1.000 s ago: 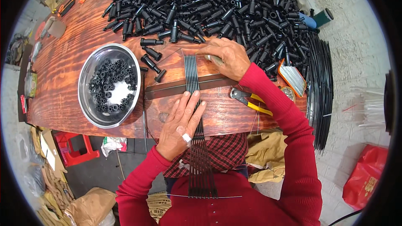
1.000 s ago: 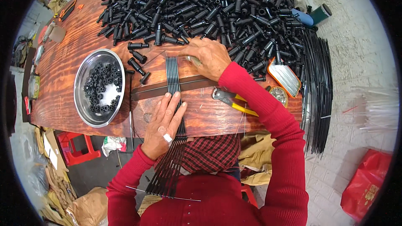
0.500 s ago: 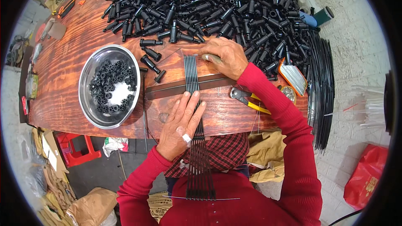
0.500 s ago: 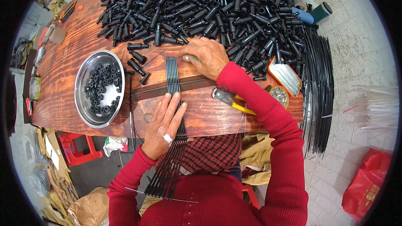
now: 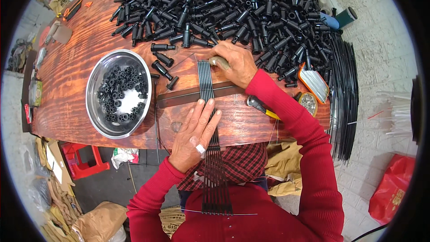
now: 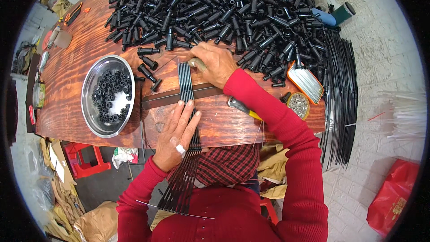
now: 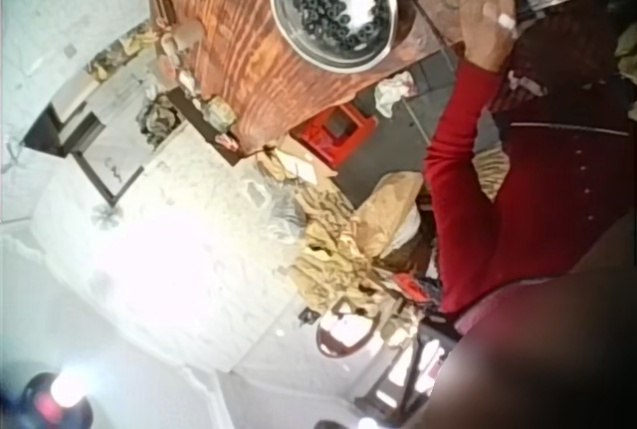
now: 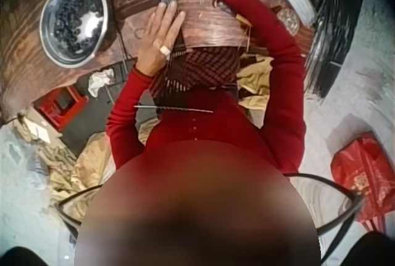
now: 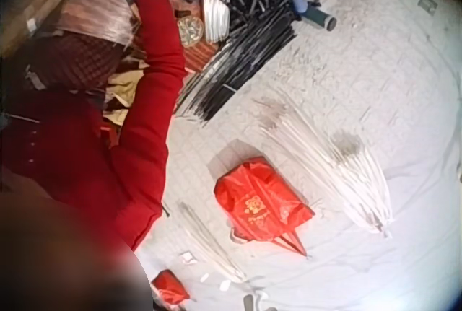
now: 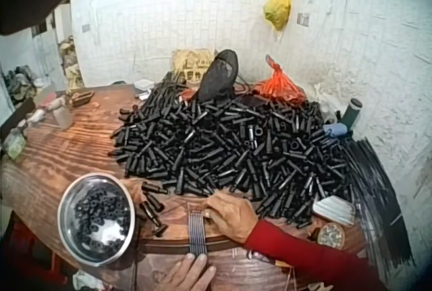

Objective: Attaching and crimping small connectors onto black synthetic fiber bundles to assemble hair extensions.

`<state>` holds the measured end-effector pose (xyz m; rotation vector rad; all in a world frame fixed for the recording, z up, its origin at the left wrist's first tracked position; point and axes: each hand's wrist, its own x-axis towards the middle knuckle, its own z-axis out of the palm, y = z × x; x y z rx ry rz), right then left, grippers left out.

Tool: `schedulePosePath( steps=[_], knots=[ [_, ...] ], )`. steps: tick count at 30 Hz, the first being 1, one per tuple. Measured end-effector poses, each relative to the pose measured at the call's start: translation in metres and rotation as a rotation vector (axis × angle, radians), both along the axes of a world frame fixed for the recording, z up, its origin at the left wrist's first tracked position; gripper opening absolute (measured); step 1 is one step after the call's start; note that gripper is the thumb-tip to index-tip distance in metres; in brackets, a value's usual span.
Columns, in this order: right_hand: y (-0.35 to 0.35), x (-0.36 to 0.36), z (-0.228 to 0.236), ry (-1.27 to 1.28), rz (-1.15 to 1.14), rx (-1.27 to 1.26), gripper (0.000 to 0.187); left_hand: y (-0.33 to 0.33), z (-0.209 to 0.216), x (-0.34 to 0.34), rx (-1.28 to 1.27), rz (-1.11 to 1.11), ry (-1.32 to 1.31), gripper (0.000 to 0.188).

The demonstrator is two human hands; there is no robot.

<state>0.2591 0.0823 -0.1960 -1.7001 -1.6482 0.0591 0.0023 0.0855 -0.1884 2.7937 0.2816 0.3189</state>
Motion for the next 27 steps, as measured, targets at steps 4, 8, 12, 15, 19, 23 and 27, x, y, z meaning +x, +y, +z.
schedulePosePath(
  steps=[4,8,12,15,19,23,27],
  knots=[
    [-0.003,-0.001,-0.003,0.119,0.051,-0.049,0.017,0.0,0.0,0.0,0.009,-0.007,0.003,0.053],
    [-0.006,-0.009,0.004,0.084,0.063,0.003,0.024,0.0,-0.001,-0.001,0.011,-0.005,0.005,0.053],
    [-0.012,-0.02,0.01,0.077,0.017,-0.051,0.037,0.0,-0.003,-0.001,0.026,-0.002,0.002,0.053],
    [-0.012,-0.021,0.006,0.066,-0.007,-0.075,0.042,-0.001,-0.004,0.0,0.035,-0.002,-0.006,0.054],
    [-0.009,-0.019,0.004,0.042,0.015,-0.019,0.038,-0.001,0.0,0.001,-0.022,0.006,-0.05,0.054],
    [-0.01,-0.021,0.005,0.079,0.003,-0.062,0.037,-0.001,-0.003,0.0,-0.018,0.004,-0.062,0.055],
    [-0.01,-0.021,0.005,0.078,-0.009,-0.034,0.043,-0.001,-0.004,-0.001,-0.018,0.002,-0.072,0.058]
  ],
)
